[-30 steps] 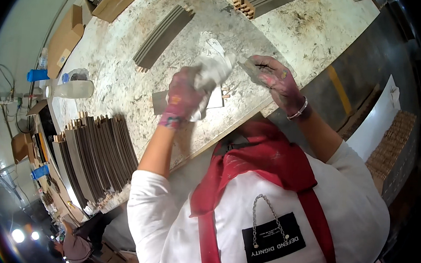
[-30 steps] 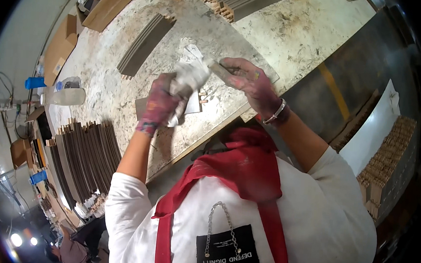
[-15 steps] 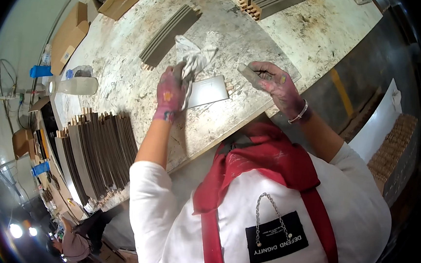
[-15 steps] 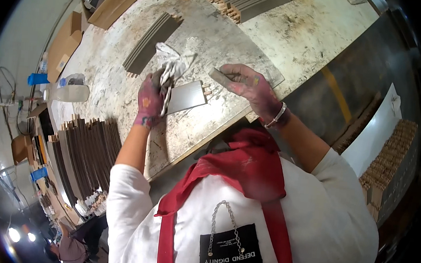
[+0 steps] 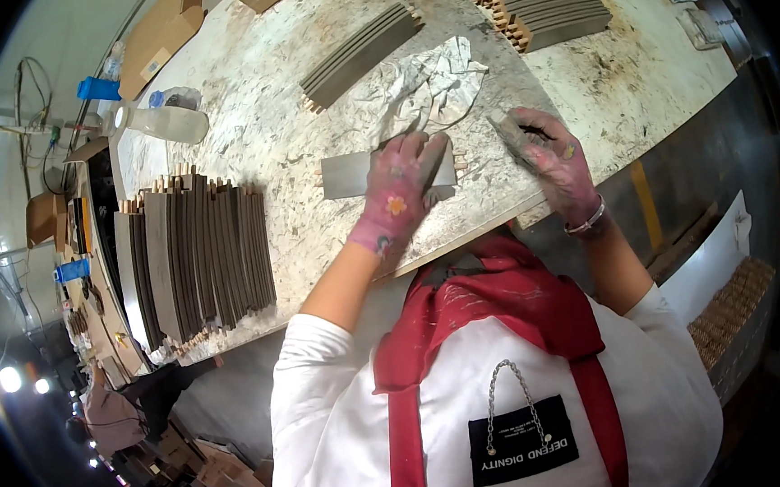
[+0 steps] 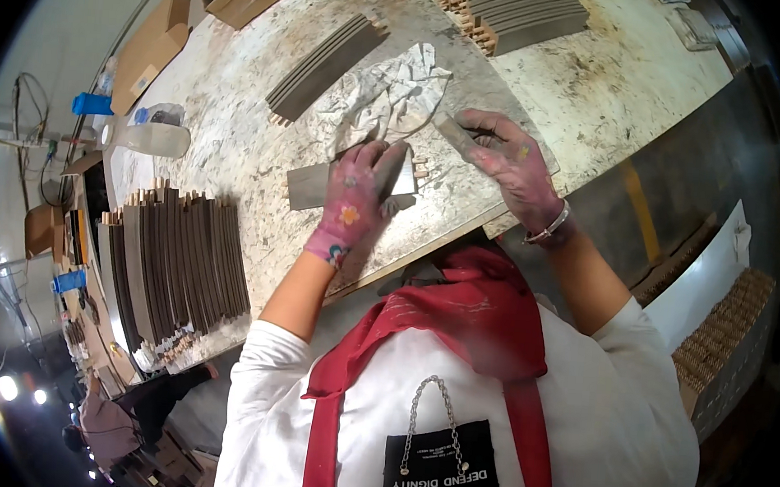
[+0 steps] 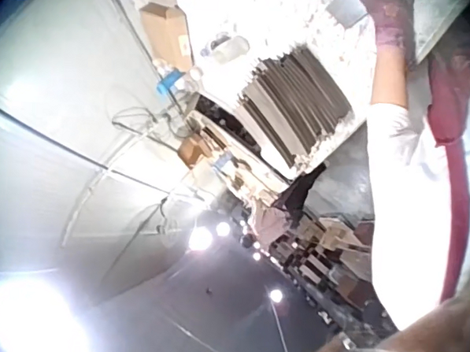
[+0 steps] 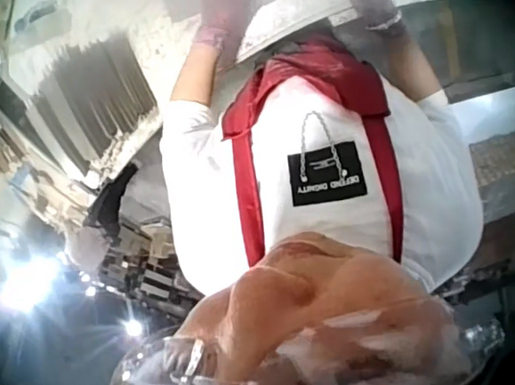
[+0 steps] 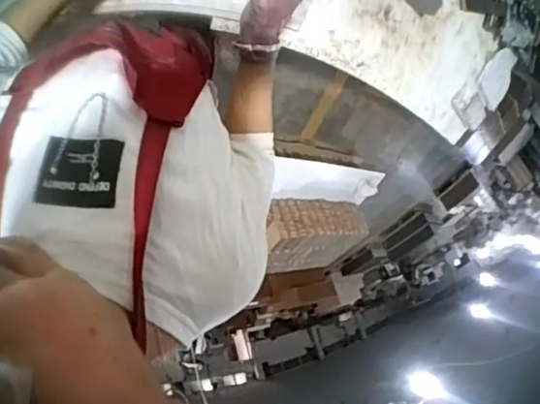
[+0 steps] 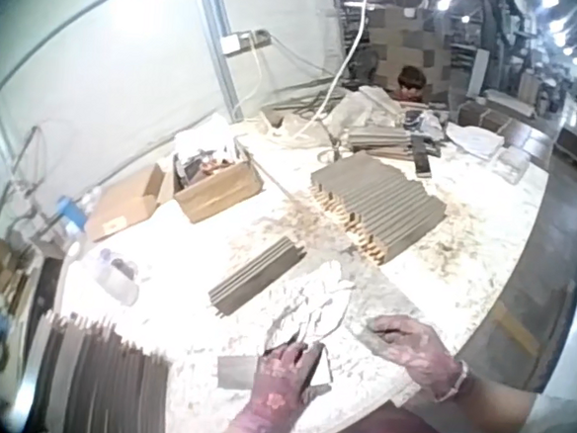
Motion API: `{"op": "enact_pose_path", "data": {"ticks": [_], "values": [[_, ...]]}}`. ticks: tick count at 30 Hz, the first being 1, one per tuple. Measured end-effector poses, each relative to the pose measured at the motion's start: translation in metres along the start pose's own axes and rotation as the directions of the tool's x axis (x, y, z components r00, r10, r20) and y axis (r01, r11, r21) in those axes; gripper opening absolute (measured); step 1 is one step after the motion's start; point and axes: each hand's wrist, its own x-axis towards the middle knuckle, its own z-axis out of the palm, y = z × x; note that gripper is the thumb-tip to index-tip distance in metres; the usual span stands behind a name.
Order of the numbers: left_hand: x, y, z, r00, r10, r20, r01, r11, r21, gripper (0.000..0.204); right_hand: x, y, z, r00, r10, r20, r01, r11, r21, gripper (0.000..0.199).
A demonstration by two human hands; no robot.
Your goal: The person sands the edges and surfaces of rectangular wooden slats using a small sanding block, periodically wiping the pieces with a white cloth.
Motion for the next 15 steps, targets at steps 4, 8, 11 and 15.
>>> {"op": "enact_pose_path", "data": {"ticks": [4,8,11,15], "values": [[0.009,-0.003,-0.027,0.998,0.061,-0.025,-0.061,0.998,0.02,0.072,0.002,-0.002,0.008,0.999,-0.044,0.018,0.043,0.997,0.066,0.053],[-0.005,-0.007,-0.074,0.921,0.051,-0.386,-0.092,0.992,-0.088,0.073,0.006,-0.012,0.004,0.999,-0.034,-0.026,0.036,0.997,0.072,0.056],[0.009,0.01,-0.092,0.993,-0.056,-0.107,0.056,0.998,0.002,0.077,0.008,-0.011,0.0,0.999,-0.04,-0.037,0.043,0.995,0.086,0.056],[0.016,0.038,-0.018,0.996,-0.016,-0.084,0.01,0.997,-0.075,0.074,0.01,-0.009,0.015,0.999,0.037,0.008,-0.038,0.987,0.155,0.054]]}}
